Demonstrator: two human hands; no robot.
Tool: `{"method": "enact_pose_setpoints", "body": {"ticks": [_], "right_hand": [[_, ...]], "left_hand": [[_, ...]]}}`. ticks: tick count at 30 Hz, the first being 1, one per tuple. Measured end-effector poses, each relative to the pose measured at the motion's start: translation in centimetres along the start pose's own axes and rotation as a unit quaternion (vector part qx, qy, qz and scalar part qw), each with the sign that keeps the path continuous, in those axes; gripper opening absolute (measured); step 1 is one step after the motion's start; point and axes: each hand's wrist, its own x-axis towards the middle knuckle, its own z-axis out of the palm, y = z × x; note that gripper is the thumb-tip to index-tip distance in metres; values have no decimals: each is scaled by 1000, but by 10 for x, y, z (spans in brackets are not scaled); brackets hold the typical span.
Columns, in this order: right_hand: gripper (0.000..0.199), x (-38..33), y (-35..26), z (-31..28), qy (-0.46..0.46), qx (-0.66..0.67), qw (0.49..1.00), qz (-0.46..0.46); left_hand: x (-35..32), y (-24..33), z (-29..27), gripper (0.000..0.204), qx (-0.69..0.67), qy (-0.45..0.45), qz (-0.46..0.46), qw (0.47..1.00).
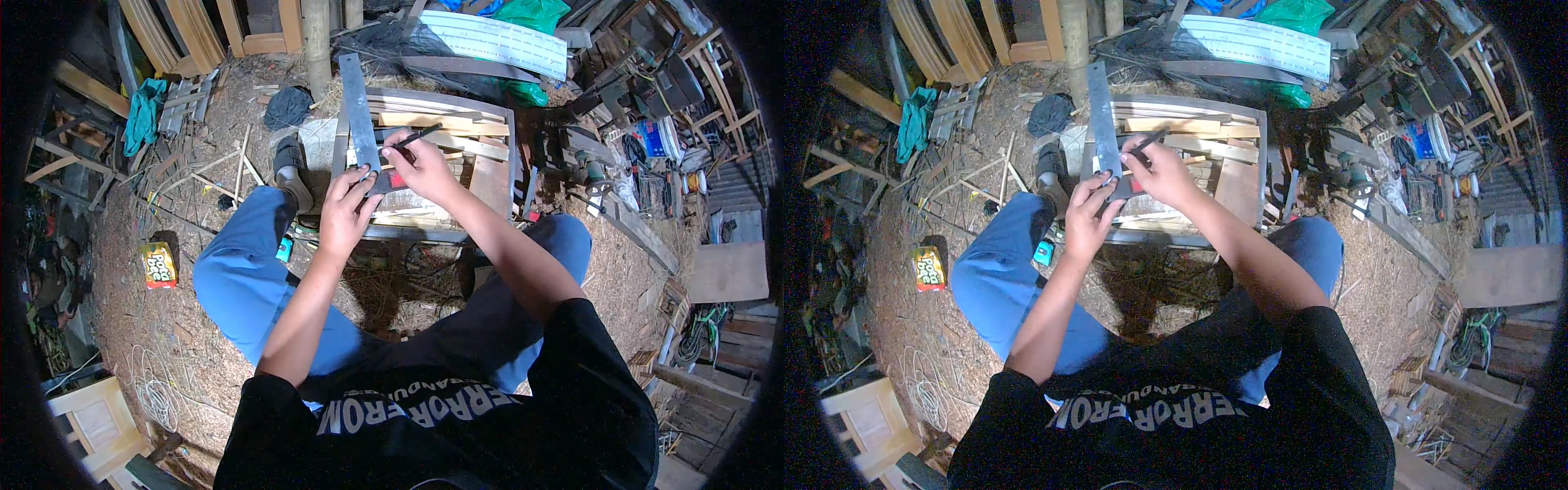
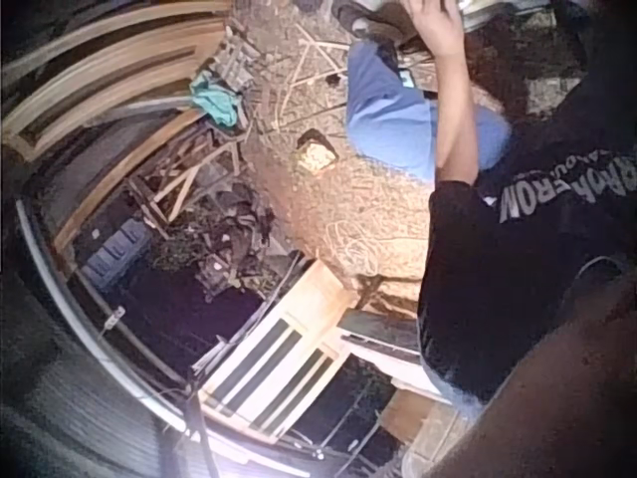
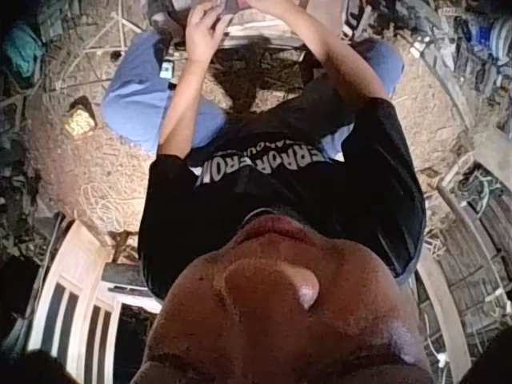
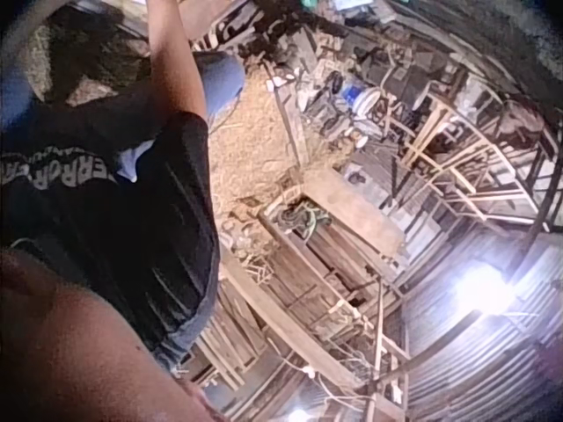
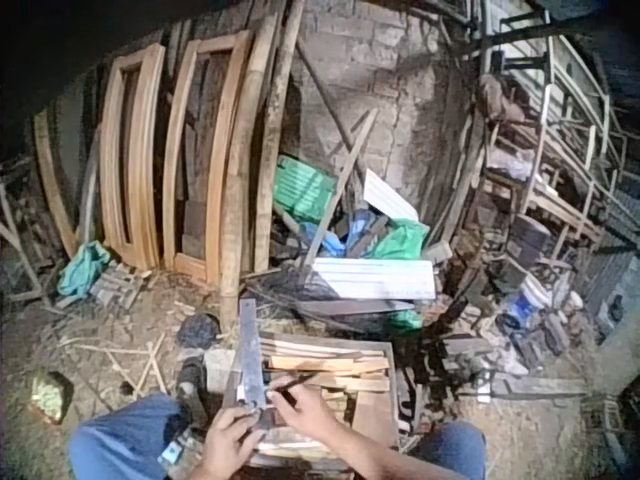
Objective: The person marks a wooden frame using a metal square and a pencil, then uses a red power drill to drive screws into the wood. The person is sitting on the ground in a cluttered workshop environment.
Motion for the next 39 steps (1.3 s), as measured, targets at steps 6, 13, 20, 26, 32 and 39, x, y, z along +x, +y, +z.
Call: {"method": "enact_pose_setpoints", "body": {"ticks": [6,13,20,26,32,39], "right_hand": [[17,-2,1,-24,-47,-50,994,-83],[49,-16,-4,-47,-156,-235,949,-144],[52,-22,4,-46,-151,-242,946,-152],[50,-19,3,-41,-172,-237,943,-158],[49,-20,6,-40,-158,-239,942,-174],[48,-19,4,-37,-168,-235,943,-165]], "left_hand": [[1,-1,0,39,-6,4,2,1000],[0,-2,-1,39,-14,6,6,1000],[0,-4,1,38,-33,13,7,999],[-1,-8,-1,34,-53,19,0,998],[-2,-9,0,33,-62,17,5,998],[-3,-10,-2,30,-57,24,15,998]]}}
